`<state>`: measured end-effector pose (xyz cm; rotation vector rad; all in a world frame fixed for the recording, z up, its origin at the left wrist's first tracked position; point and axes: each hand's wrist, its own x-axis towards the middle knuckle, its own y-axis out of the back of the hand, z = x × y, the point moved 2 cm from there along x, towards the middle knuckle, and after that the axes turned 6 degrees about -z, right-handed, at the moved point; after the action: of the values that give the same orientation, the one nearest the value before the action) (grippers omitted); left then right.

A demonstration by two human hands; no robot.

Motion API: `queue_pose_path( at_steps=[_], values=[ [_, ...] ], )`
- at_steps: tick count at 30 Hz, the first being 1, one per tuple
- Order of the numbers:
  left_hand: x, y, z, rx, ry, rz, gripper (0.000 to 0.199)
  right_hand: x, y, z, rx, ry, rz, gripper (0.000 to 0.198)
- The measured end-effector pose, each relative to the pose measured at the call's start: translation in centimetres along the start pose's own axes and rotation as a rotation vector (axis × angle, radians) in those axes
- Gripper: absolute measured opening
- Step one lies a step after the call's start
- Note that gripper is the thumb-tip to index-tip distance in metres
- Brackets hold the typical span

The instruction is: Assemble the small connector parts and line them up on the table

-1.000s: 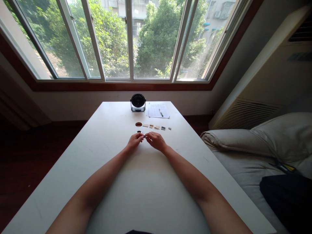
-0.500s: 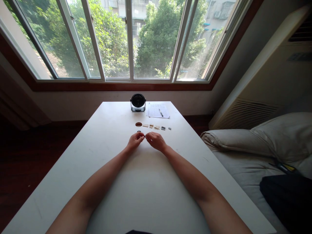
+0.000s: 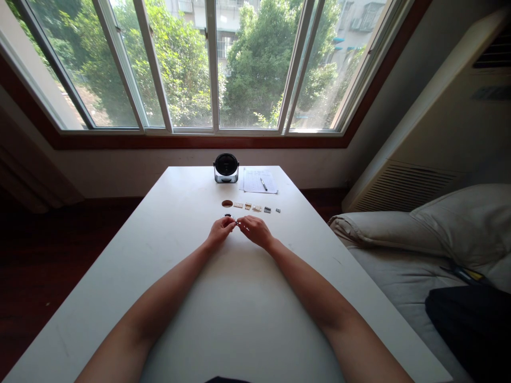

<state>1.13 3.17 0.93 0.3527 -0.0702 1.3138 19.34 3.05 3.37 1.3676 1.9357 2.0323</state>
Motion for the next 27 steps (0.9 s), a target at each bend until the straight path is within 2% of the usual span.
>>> queue_pose_path(
  at_steps=[7, 15, 27],
  values=[
    [0.02, 0.01, 0.20, -0.013, 0.028, 0.003, 0.023, 0.02, 0.04, 0.01, 0.023, -0.010, -0.003, 0.014],
    [-0.15, -0.09, 0.13, 0.038, -0.032, 0.062, 0.020, 0.02, 0.08, -0.07, 0.043, -0.015, 0.000, 0.012],
    [-0.24, -0.11, 0.46, 0.093, -0.080, 0.070, 0.022, -0.01, 0.03, 0.05, 0.027, -0.038, -0.004, 0.011]
  ],
)
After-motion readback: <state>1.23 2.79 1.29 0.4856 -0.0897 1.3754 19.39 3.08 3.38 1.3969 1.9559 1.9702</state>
